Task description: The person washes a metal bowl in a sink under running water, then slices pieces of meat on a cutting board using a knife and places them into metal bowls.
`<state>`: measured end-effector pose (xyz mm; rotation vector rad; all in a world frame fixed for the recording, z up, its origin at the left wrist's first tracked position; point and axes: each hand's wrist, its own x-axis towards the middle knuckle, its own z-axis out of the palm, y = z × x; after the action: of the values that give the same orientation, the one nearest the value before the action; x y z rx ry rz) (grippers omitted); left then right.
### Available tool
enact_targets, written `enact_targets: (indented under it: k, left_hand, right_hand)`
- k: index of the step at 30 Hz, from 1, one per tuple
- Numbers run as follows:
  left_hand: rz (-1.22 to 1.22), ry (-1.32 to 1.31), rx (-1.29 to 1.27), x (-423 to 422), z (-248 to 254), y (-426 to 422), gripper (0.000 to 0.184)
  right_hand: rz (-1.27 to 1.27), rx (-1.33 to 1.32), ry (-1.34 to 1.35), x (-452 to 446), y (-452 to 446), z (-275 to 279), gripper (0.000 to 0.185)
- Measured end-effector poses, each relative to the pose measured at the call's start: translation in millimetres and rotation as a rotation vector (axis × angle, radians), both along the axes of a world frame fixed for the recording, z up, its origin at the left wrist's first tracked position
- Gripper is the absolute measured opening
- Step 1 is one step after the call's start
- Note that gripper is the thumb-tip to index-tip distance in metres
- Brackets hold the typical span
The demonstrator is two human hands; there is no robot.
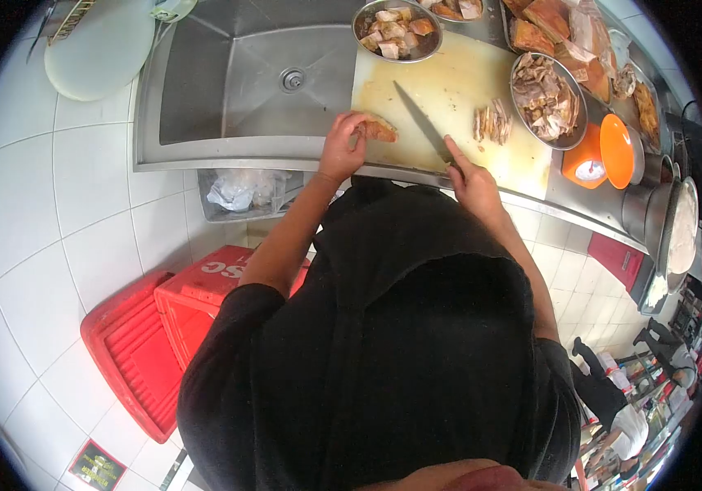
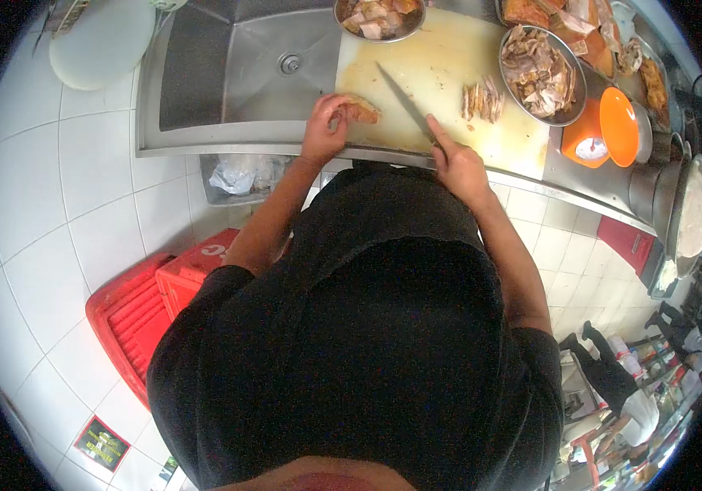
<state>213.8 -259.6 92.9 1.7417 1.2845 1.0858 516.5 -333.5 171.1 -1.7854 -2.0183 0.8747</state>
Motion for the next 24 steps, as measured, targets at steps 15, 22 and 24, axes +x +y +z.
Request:
enact_targets:
  k: [15, 22, 24]
  left_hand:
    - [0.083, -0.648, -0.471, -3.9, -28.6, -5.5, 0.042]
    - [0.198, -0.481, -0.452, 10.2, -10.2, -5.5, 0.037]
    - [0.196, -0.463, -0.432, 10.7, -12.5, -4.2, 0.035]
  right_hand:
    - [0.039, 0.083, 0.038, 9.4, -4.0, 0.8, 0.068]
    - [-0.023, -0.005, -0.022, 17.8, -5.6, -2.5, 0.067]
    - [-0.072, 0.002, -0.038, 21.4, -6.4, -5.1, 0.067]
